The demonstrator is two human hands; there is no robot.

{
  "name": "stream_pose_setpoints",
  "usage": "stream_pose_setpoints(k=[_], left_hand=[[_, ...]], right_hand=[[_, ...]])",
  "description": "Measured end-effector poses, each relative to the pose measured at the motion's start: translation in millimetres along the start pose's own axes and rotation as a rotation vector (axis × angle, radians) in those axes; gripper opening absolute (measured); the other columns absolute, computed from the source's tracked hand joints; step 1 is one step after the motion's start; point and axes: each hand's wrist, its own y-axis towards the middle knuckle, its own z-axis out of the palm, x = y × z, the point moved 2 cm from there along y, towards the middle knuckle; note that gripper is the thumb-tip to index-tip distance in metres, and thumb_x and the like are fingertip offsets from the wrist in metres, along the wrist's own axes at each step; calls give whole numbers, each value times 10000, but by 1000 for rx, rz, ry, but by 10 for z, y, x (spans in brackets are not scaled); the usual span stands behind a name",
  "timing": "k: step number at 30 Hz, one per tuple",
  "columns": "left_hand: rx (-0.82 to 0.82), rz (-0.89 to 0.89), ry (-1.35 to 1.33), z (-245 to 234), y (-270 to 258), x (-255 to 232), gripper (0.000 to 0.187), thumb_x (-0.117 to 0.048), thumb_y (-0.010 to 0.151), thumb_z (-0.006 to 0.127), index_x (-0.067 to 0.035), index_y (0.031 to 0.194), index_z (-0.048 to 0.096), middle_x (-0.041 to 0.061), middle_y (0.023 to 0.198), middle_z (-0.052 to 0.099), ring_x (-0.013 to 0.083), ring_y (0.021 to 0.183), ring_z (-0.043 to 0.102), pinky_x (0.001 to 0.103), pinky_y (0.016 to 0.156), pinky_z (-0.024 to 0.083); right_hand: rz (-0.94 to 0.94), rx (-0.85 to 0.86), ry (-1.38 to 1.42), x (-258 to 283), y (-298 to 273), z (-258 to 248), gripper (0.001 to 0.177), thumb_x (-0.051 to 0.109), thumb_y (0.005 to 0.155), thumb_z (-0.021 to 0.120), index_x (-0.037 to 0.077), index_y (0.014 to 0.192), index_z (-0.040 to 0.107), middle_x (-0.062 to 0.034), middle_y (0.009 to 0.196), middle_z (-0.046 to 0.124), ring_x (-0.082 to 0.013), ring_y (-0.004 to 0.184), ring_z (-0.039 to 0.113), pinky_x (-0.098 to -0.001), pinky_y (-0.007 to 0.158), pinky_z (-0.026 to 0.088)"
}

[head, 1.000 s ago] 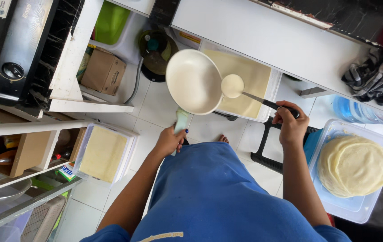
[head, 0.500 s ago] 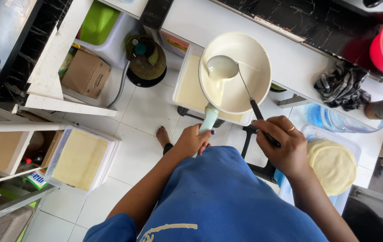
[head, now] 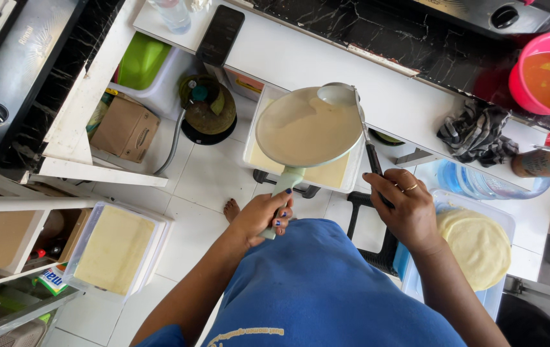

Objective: The person cooks crepes on multiple stovetop burners, using a ladle to pour batter into pans and then stacking the cooked crepes onto a container.

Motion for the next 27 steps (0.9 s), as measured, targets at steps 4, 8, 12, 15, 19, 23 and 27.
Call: stream_pose_setpoints(k=[4, 8, 12, 15, 19, 23, 27], left_hand=[[141, 4, -94, -57, -40, 208, 279, -292, 929, 516, -55, 787, 478, -20, 533, 337, 43, 356, 372, 209, 335, 415], [196, 68, 5, 10, -122, 197, 299, -276, 940, 523, -59, 744, 459, -9, 483, 332, 61, 308, 351, 224, 312, 397], [228, 257, 176, 59, -61, 99, 322, -191, 899, 588, -45, 641, 462, 28, 423, 371, 102, 282, 386, 253, 306, 414], [189, 326, 320, 85, -6, -74, 286, -240, 827, 632, -30, 694, 490, 45, 402, 387, 115, 304, 376, 263, 338, 405], [31, 500, 582, 16, 68, -321, 347, -348, 784, 637, -15, 837, 555, 41, 419, 433, 114, 342, 392, 264, 395, 406], [-141, 589, 848, -60, -54, -512, 336, -385, 824, 580, -49, 830, 586, 10, 441, 505, 90, 362, 437, 253, 459, 436], [-370, 371, 867, -69, -143, -515, 248, -297, 859, 563, -62, 793, 519, 29, 527, 497, 109, 423, 428, 274, 455, 395]], right_hand=[[-53, -28, -22, 47, 163, -14, 185, 23, 774, 669, 147, 906, 705, -17, 828, 556, -189, 682, 607, -298, 674, 502], [-140, -78, 40, 214, 405, -152, 223, -34, 746, 674, 120, 902, 717, -38, 811, 558, -194, 612, 590, -314, 621, 500], [-242, -102, 128, 335, 444, -339, 228, -42, 723, 675, 102, 895, 716, -78, 835, 565, -230, 646, 594, -309, 631, 499], [-313, -78, 225, 470, 469, -580, 206, -84, 754, 649, 30, 923, 674, -113, 859, 511, -233, 669, 564, -322, 604, 452], [-332, -59, 351, 516, 377, -776, 170, -89, 794, 638, -34, 955, 627, -145, 888, 443, -238, 695, 542, -322, 574, 447], [-254, -15, 349, 457, 253, -798, 147, -8, 814, 607, 16, 954, 644, -155, 861, 493, -226, 679, 513, -315, 619, 463], [-163, 54, 349, 351, 146, -611, 187, -69, 819, 610, 39, 967, 646, -115, 882, 502, -184, 681, 526, -298, 623, 431]])
